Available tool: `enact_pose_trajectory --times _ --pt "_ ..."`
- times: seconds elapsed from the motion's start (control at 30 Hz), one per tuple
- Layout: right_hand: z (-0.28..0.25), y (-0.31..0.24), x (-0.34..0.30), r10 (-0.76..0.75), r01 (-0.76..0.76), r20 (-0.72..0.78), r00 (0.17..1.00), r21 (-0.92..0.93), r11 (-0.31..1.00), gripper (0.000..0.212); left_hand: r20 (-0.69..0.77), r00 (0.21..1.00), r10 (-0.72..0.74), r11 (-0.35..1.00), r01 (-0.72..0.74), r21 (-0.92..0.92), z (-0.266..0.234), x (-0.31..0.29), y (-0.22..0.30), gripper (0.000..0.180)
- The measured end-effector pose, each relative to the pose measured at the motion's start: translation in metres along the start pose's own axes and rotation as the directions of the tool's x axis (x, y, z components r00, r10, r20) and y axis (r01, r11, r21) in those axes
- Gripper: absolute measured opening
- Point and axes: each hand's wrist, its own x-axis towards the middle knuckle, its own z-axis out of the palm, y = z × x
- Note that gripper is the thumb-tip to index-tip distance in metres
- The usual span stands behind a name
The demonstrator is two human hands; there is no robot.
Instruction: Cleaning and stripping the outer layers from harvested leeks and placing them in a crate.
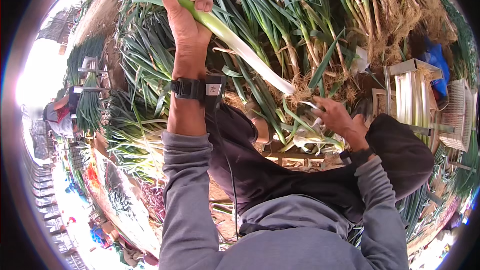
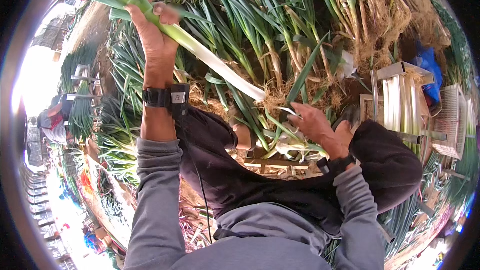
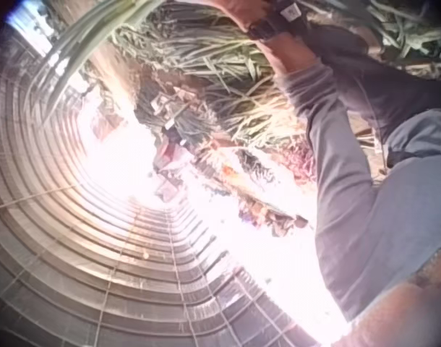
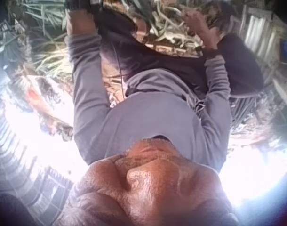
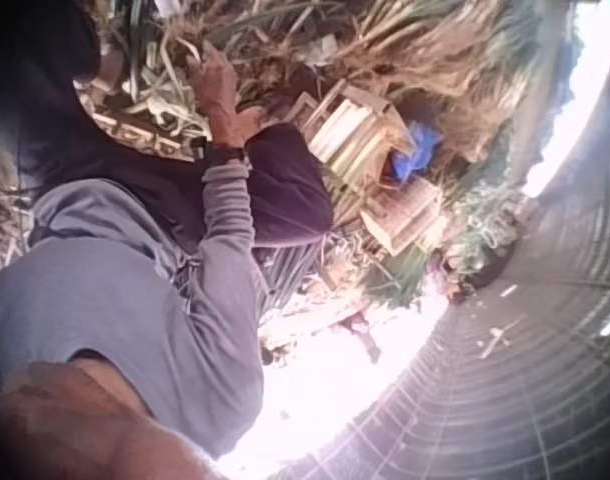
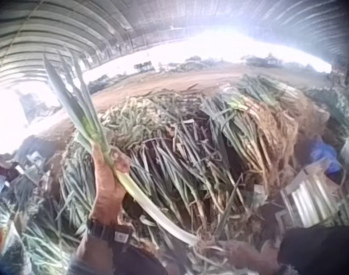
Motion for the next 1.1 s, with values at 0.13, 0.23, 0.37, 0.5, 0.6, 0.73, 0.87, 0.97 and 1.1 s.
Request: enact_pose_trajectory --times 0.13,0.23,0.37,0.5,0.6,0.73,0.87,0.97,1.1 --pt "-0.043 -0.105 0.01 -0.205 0.254 -0.291 0.934 0.14 0.957 0.042 0.009 1.0 0.025 0.997 -0.026 0.075 0.001 -0.007 0.006 0.093" --pt "-0.029 -0.113 0.022 -0.303 0.324 -0.236 0.923 0.051 0.945 0.043 -0.042 0.998 0.036 0.996 -0.033 0.088 -0.004 -0.003 0.003 0.095" --pt "-0.025 -0.096 0.016 -0.143 0.173 -0.102 0.984 0.421 0.89 0.034 -0.17 0.985 -0.036 0.998 0.027 -0.057 -0.002 -0.003 -0.006 0.084" --pt "-0.027 -0.114 0.019 -0.048 0.081 -0.066 0.997 0.901 0.426 0.031 -0.067 0.992 -0.104 0.842 0.052 -0.537 -0.019 -0.004 0.0 0.066" --pt "-0.023 -0.108 0.028 -0.039 0.172 -0.168 0.985 0.979 0.107 0.031 -0.209 0.957 -0.201 0.783 0.029 -0.621 -0.015 -0.001 -0.011 0.055" --pt "-0.036 -0.142 0.017 -0.056 0.048 -0.031 0.998 0.938 0.344 0.034 -0.251 0.924 -0.288 0.744 0.051 -0.666 -0.036 0.003 -0.017 0.044" --pt "-0.035 -0.133 -0.021 0.023 -0.034 0.025 0.999 0.725 0.688 0.029 -0.473 0.826 -0.307 0.831 -0.009 -0.556 -0.055 0.014 -0.016 0.037" --pt "-0.07 -0.133 -0.064 0.061 -0.071 0.037 0.997 0.577 0.814 0.031 -0.622 0.738 -0.261 0.917 -0.012 -0.399 -0.043 0.009 -0.011 0.028" --pt "-0.082 -0.127 -0.111 0.073 -0.075 0.028 0.997 0.583 0.809 0.029 -0.639 0.734 -0.232 0.957 0.054 -0.286 -0.034 0.001 -0.019 0.019"
